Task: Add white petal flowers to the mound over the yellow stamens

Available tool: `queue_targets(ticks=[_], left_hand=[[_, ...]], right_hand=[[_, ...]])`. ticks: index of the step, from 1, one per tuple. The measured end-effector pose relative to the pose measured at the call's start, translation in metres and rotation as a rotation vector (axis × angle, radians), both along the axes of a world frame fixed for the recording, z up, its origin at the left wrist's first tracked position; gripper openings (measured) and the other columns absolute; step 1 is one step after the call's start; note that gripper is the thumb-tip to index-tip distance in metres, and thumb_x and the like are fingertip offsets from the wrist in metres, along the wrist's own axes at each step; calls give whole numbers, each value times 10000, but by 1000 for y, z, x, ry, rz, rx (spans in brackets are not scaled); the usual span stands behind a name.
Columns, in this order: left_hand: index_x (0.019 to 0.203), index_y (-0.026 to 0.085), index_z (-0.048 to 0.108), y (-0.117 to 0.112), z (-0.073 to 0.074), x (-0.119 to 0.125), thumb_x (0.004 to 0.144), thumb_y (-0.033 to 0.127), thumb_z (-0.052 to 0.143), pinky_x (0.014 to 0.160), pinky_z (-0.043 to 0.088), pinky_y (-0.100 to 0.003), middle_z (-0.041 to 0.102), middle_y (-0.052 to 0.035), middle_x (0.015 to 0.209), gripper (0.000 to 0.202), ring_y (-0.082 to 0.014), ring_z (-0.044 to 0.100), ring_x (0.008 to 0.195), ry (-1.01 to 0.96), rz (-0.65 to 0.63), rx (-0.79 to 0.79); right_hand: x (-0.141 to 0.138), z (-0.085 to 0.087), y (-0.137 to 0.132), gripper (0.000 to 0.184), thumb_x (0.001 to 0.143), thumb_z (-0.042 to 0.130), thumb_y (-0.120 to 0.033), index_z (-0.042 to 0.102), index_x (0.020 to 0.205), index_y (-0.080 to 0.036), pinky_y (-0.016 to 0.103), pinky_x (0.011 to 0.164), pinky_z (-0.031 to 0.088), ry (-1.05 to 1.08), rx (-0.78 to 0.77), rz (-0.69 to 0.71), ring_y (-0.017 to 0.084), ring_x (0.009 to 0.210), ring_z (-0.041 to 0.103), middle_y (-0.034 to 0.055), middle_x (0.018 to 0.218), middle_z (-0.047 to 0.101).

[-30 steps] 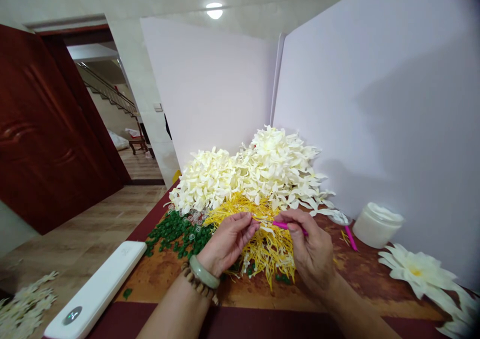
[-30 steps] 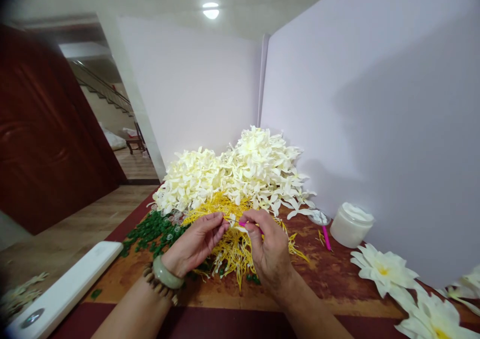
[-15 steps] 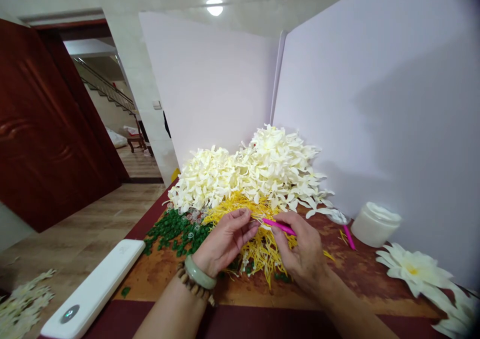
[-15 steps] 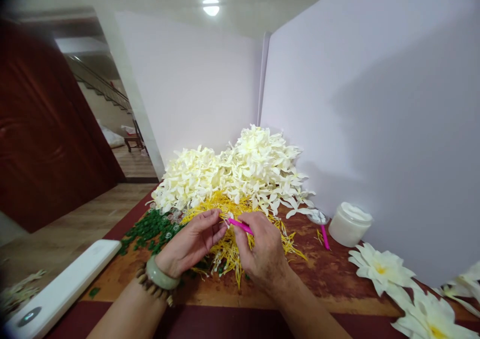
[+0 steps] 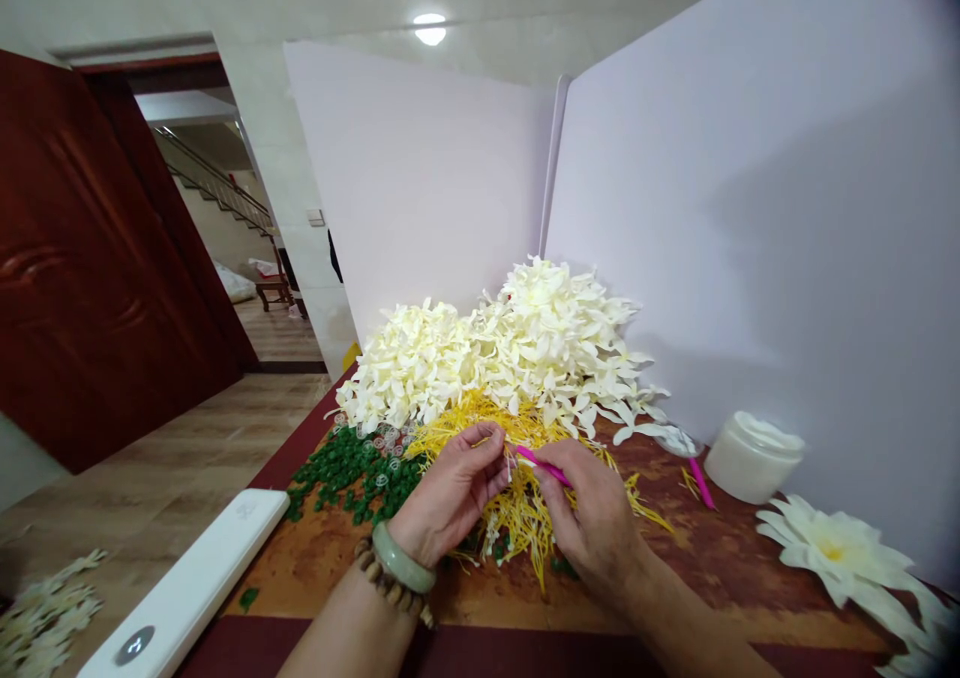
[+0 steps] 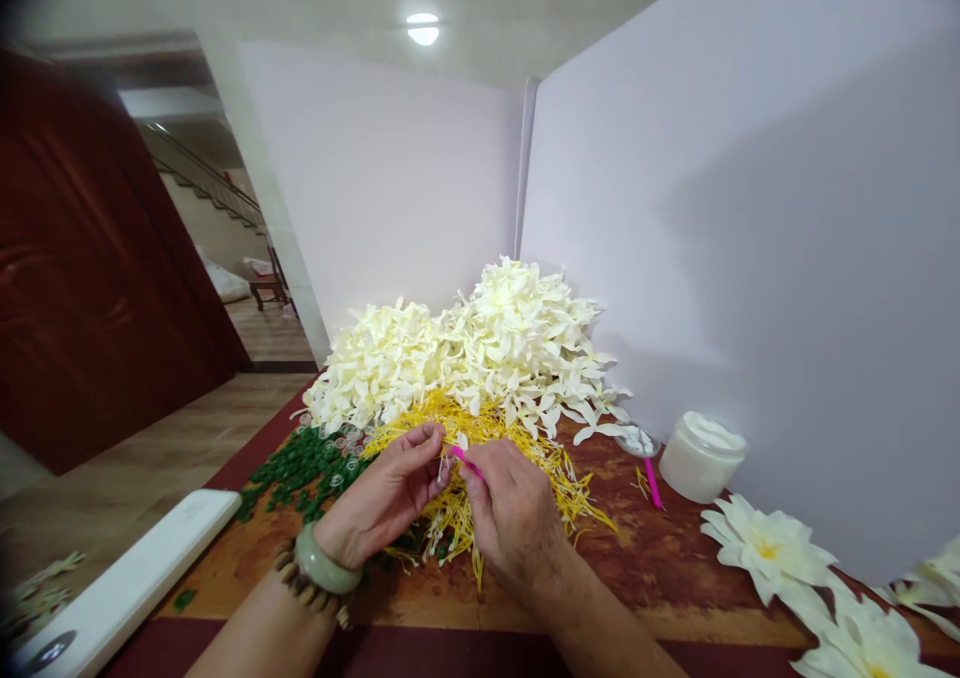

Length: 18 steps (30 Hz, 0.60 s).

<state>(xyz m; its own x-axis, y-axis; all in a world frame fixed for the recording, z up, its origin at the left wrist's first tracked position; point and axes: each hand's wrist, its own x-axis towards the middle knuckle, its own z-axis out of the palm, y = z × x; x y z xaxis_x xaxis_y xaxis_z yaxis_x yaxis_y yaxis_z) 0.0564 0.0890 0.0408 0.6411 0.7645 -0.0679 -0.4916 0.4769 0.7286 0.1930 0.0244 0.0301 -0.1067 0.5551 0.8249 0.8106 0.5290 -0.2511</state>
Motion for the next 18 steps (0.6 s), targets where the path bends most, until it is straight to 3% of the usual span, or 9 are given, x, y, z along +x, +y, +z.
queue_targets(ticks=[8,14,18], left_hand=[[735,116,597,-4,-3,2,723,141,618,675,434,-175,556,6,714,35,-51,532,660,-6,-42,4],[746,113,630,-5,-2,3,732,221,614,696,415,-190,580,-14,741,111,-68,523,695,38,16,42],[662,106,636,-8,-2,6,689,228,653,648,396,-187,571,-5,660,126,-63,495,628,103,60,111]], right_hand=[[-3,-3,3,224,768,398,-21,484,898,-183,314,639,459,-60,84,58,180,712,529,70,758,579],[-3,-8,5,169,788,403,-42,499,842,-170,295,615,442,-15,58,21,165,673,531,56,723,573],[-5,-3,3,130,805,412,-75,510,803,-159,263,568,420,27,45,-21,147,605,528,46,666,568]])
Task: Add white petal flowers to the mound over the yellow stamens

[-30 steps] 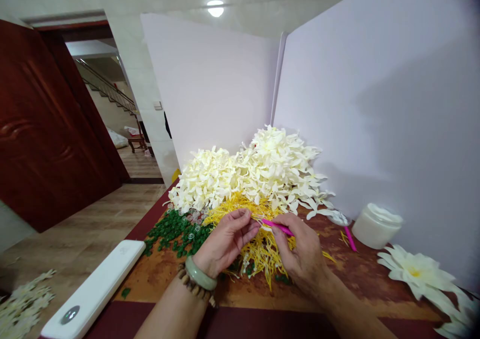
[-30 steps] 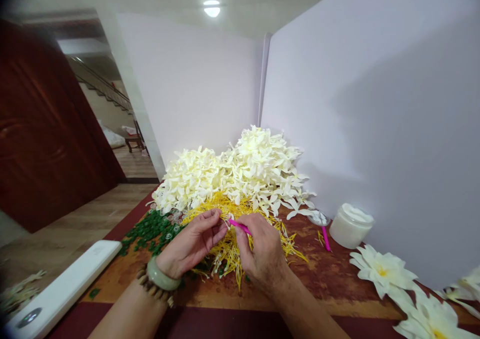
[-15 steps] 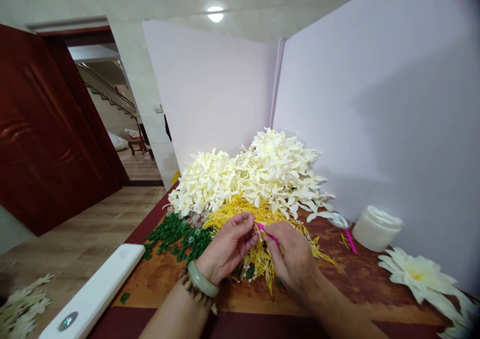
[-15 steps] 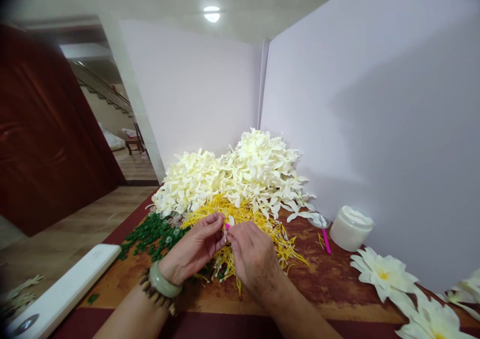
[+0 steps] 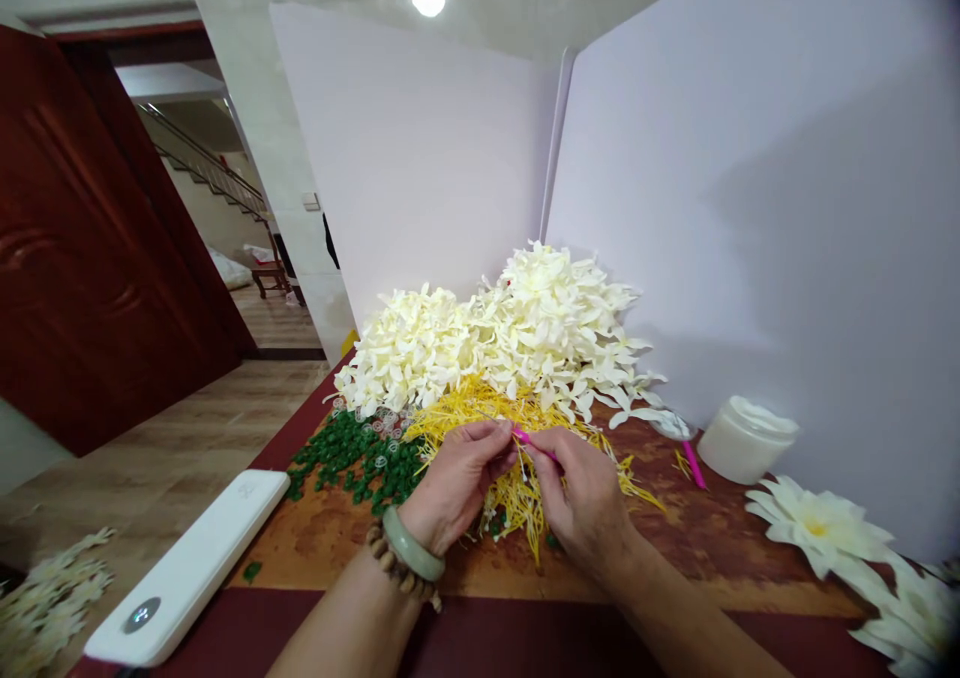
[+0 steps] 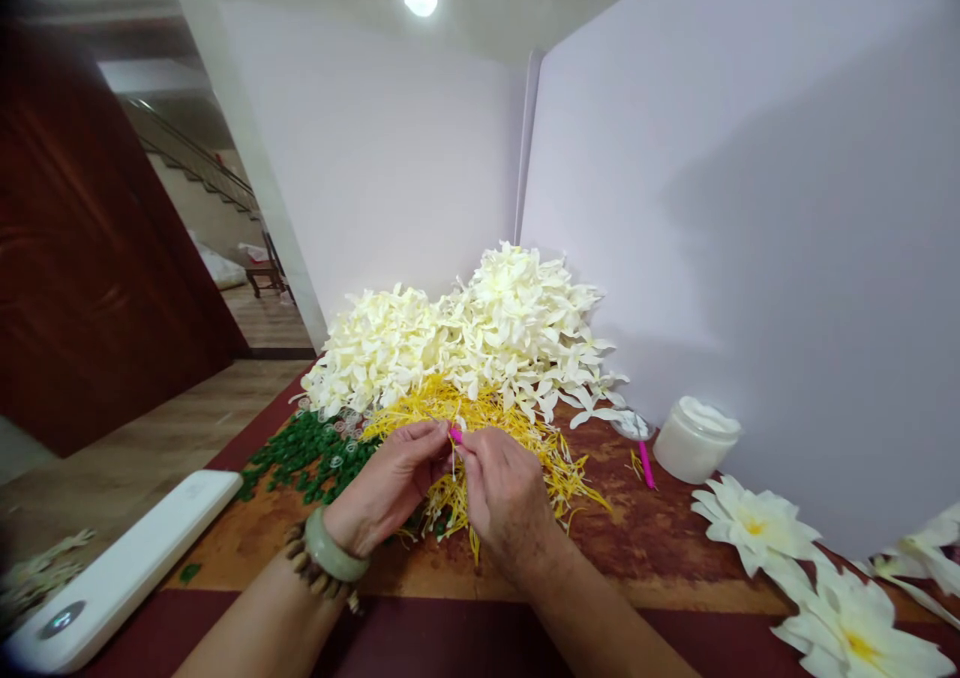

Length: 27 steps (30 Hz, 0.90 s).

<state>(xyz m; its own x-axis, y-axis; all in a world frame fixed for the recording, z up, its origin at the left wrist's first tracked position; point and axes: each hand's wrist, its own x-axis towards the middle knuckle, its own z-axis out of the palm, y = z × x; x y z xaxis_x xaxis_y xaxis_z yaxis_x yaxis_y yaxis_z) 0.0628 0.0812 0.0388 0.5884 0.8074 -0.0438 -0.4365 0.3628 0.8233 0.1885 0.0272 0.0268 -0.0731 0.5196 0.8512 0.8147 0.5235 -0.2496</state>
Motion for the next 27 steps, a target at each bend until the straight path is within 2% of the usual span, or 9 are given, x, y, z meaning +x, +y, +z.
queue_targets(ticks=[5,8,10,11,13,15,18,23,27], left_hand=[[652,121,659,-1,6,0,648,251,681,640,384,-211,593,-7,637,132,-79,498,618,96,107,162],[652,128,675,1,9,-1,643,259,681,626,379,-215,618,-16,642,131,-87,504,616,188,173,312],[694,130,689,2,10,-3,653,267,668,640,388,-222,643,-33,688,144,-97,519,643,224,148,373],[741,137,693,2,11,-4,658,274,663,648,394,-225,653,-40,725,163,-102,528,661,231,129,379],[840,151,686,6,12,-8,664,294,653,640,399,-223,659,-49,782,230,-104,538,672,257,151,359],[861,144,676,12,11,-12,650,315,659,590,388,-205,650,-46,763,271,-91,529,629,308,290,314],[757,112,669,24,5,-17,609,339,680,512,348,-184,614,-24,647,271,-71,492,544,354,461,242],[691,97,654,39,-6,-20,540,383,698,465,318,-182,575,6,543,326,-68,474,485,336,539,141],[623,98,629,50,-8,-27,496,435,694,422,295,-192,543,15,490,366,-68,436,431,350,686,82]], right_hand=[[5,8,-2,80,802,453,-150,531,805,-168,244,554,411,20,-171,-11,138,573,537,26,651,579],[11,10,-2,286,808,435,-156,476,1091,-157,261,588,438,-2,-289,-11,156,622,571,44,750,625],[15,12,0,416,825,387,-123,372,1239,-167,285,687,454,-19,-330,34,170,765,594,74,913,636],[17,13,1,426,833,360,-108,369,1252,-183,297,753,446,-25,-341,73,171,860,583,80,1000,620],[24,14,4,388,847,327,-102,435,1205,-207,314,852,411,11,-350,123,167,997,535,70,1109,578],[33,15,7,336,855,328,-127,493,1136,-208,333,875,398,106,-350,92,173,1019,520,65,1105,576],[46,15,12,285,853,348,-171,518,1080,-202,344,846,407,261,-375,15,187,971,538,63,1049,590],[60,8,21,258,834,378,-235,528,1038,-186,314,757,426,460,-431,-13,179,818,577,50,927,603],[64,5,24,286,841,373,-329,544,1024,-192,304,725,424,583,-446,-38,185,801,568,36,813,604]])
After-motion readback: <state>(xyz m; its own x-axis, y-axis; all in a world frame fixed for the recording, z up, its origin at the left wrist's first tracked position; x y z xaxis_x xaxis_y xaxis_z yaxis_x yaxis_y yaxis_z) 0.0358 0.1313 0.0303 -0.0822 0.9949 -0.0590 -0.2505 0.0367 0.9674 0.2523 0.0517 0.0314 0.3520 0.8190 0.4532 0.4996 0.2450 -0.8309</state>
